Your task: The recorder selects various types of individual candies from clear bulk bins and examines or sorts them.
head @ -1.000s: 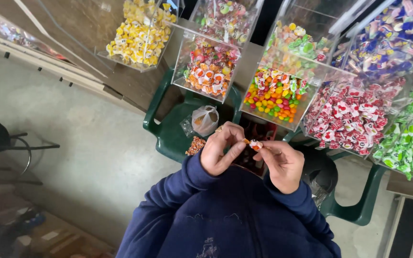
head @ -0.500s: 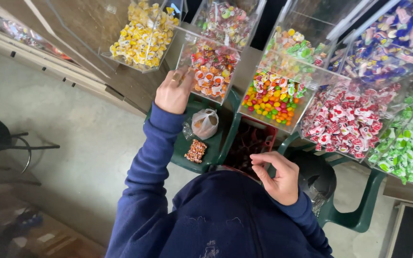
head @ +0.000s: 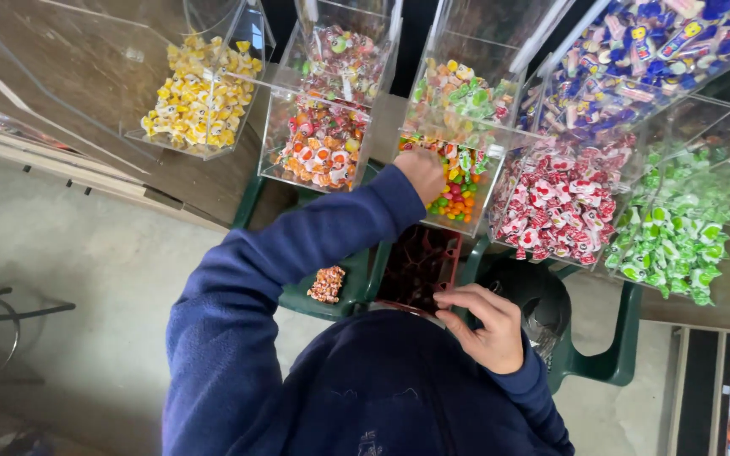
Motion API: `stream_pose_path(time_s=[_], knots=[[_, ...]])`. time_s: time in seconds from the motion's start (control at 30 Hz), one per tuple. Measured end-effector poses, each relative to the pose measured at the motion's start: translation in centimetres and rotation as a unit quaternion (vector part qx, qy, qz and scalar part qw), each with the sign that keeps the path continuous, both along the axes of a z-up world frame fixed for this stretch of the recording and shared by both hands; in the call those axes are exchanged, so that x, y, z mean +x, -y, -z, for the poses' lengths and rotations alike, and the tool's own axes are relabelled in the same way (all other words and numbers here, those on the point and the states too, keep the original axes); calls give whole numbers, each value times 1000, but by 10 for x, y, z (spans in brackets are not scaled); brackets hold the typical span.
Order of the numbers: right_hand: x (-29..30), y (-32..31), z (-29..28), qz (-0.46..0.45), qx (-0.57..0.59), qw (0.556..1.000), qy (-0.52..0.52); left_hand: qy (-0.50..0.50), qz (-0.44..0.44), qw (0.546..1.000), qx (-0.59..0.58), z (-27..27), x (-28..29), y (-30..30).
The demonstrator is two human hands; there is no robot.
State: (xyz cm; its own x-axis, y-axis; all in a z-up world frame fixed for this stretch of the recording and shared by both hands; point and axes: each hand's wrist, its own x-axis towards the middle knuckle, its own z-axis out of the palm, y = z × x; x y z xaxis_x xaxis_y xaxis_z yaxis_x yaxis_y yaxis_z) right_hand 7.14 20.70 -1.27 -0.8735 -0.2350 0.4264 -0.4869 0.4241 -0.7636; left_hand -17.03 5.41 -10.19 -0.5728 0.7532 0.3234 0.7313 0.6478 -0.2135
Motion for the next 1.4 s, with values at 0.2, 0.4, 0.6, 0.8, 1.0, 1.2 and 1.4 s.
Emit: stream_pose_path(time_s=[0.2, 0.4, 0.6, 0.8, 1.0, 1.2, 1.4], knots=[[5, -20, 2, 27, -6, 1000, 15, -18, 49, 999, -14, -25, 0, 4], [-2, -22, -1, 130, -62, 989, -36, -10, 99, 990, 103, -134, 57, 31], [-12, -12, 11, 118, -162, 973, -117, 407, 241, 780, 410, -122, 144, 21], [-26, -46, -8, 270, -95, 953, -97, 414, 153, 769, 462, -119, 156, 22], [-87, -68, -36, 306, 87, 928, -195, 415, 152, 782, 439, -96, 161, 43], [-85, -64, -49, 303, 272, 883, -232, 360, 111, 813, 443, -95, 156, 62], [-75, -68, -36, 281, 249, 903, -210, 266, 57, 868, 416, -103, 130, 80]])
